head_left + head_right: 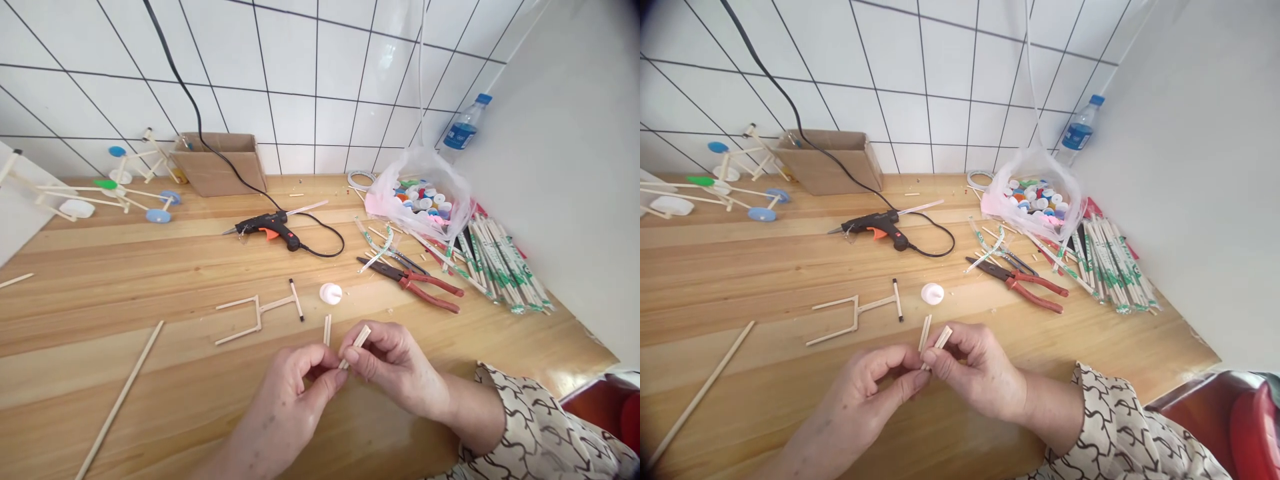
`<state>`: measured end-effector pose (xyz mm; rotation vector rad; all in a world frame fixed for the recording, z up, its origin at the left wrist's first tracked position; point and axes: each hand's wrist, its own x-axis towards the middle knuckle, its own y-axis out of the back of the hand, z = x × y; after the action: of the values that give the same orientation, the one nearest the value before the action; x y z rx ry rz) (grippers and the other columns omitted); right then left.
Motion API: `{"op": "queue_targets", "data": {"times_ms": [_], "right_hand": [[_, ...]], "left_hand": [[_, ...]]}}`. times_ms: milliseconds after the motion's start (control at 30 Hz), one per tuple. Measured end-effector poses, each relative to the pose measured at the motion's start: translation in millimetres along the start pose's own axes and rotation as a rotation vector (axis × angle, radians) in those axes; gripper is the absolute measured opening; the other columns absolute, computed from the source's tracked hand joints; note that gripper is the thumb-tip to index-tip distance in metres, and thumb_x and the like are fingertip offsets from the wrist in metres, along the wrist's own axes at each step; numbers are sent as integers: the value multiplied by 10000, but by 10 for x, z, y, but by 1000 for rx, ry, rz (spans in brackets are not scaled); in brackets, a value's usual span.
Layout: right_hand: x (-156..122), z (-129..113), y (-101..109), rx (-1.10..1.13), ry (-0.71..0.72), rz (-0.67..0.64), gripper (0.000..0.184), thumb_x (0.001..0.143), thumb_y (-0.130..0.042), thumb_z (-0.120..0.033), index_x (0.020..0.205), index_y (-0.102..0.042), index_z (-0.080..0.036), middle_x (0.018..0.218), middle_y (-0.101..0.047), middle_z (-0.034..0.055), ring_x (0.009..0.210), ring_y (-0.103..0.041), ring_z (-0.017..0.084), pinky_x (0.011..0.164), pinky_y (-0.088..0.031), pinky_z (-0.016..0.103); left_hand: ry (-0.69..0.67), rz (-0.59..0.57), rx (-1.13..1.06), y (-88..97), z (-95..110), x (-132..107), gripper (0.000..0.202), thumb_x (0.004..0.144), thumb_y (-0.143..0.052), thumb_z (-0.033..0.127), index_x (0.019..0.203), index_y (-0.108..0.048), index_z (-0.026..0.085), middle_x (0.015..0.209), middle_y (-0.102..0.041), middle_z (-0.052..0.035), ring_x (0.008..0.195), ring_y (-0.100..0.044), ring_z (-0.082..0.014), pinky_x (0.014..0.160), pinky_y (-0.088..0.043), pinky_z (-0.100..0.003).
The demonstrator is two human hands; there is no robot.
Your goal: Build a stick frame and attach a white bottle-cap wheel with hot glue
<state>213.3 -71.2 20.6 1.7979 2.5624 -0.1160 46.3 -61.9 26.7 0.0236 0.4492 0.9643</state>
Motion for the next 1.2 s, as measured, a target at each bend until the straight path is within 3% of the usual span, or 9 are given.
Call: {"op": "queue_targets", "data": {"times_ms": [400, 700, 800, 967, 1200], "right_hand": [[10, -3, 29, 10, -1, 93, 220, 849, -570, -345, 747, -625, -158, 602, -524, -16, 529, -442, 82, 506, -369, 201], [47, -6, 78, 2, -80, 184, 297, 795, -617, -422, 666, -620, -155, 500, -483, -32, 432, -390, 68, 419, -326, 199], [86, 9, 108, 52, -142, 218, 300, 777, -630, -431, 675, -619, -150, 477, -481, -40, 398, -376, 57, 387, -297, 191], [128, 36, 139, 78, -193, 221, 288, 763, -643, -412, 669, -602, -143, 467, -475, -51, 384, -370, 44, 368, -272, 173], [141, 65, 160, 63, -232, 162, 281, 772, -634, -408, 698, -617, -137, 491, -484, -48, 404, -389, 46, 364, -276, 164]], "left_hand": [[13, 2, 21, 8, -3, 14, 248, 789, -499, 323, 591, -509, 175, 550, -490, 25, 554, -442, -118, 512, -324, -224], [-9, 9, -33, 57, 35, 37, 291, 817, -482, 333, 601, -575, 163, 562, -544, 22, 553, -479, -112, 530, -354, -211], [-85, 160, 92, 119, 19, 57, 298, 846, -452, 348, 650, -591, 171, 578, -557, 22, 551, -492, -114, 522, -363, -209], [-285, 404, 401, 133, -88, 91, 178, 831, -477, 216, 717, -609, 185, 656, -616, 9, 606, -550, -122, 586, -396, -216], [-364, 360, 627, 29, -240, 110, 156, 812, -471, 132, 718, -581, 190, 708, -628, -8, 656, -565, -138, 589, -395, -227]]}}
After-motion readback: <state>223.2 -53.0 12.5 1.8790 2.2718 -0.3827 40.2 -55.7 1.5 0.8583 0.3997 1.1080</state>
